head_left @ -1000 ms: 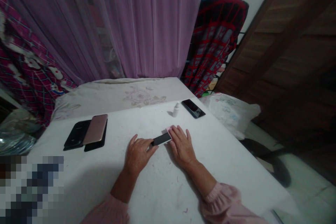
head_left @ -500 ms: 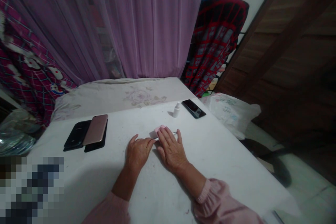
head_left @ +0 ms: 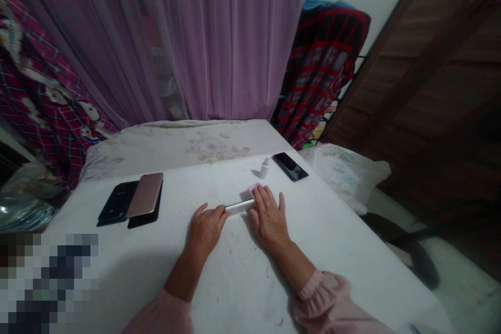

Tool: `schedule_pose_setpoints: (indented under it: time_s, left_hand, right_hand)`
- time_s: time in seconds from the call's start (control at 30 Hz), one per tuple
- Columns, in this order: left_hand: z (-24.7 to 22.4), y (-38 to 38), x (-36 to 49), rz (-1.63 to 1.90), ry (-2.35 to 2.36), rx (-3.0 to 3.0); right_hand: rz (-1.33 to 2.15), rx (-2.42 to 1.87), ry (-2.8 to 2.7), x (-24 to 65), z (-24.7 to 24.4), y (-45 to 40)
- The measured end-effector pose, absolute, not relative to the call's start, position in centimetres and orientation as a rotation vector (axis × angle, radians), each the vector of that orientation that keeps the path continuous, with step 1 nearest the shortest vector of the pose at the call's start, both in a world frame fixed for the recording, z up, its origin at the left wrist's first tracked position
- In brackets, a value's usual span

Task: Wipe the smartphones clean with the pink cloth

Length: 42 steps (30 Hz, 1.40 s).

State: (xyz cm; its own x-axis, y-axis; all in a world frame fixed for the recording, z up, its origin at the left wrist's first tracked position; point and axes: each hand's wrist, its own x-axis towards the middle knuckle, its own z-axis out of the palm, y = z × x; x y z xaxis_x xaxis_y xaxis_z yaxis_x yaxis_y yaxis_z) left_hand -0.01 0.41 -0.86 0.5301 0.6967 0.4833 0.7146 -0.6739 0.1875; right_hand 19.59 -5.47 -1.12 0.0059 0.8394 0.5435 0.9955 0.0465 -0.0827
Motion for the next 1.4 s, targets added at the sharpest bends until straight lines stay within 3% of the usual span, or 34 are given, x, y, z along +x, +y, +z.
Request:
schedule_pose_setpoints:
  time_s: [0.2, 0.57, 0.97, 1.4]
  left_hand:
    - [-1.8, 0.8, -0.4, -1.043, -1.263, -2.709]
    - [-2.0, 1.0, -0.3, -1.063, -1.297, -2.736]
    - [-1.2, 0.5, -0.1, -1.14, -1.263, -2.683]
    - [-0.9, 0.4, -0.1, -1.362, -1.27, -2.622]
  right_hand:
    - [-0.429, -1.844, -1.866, 19.0, -0.8, -4.9]
    - [-0.314, -1.642, -2.051, 13.4, -0.1, -5.3]
    - [-0.356, -1.744, -2.008, 17.9, -0.2, -5.6]
    - [-0.349, -1.656, -2.042, 14.4, -0.2, -5.9]
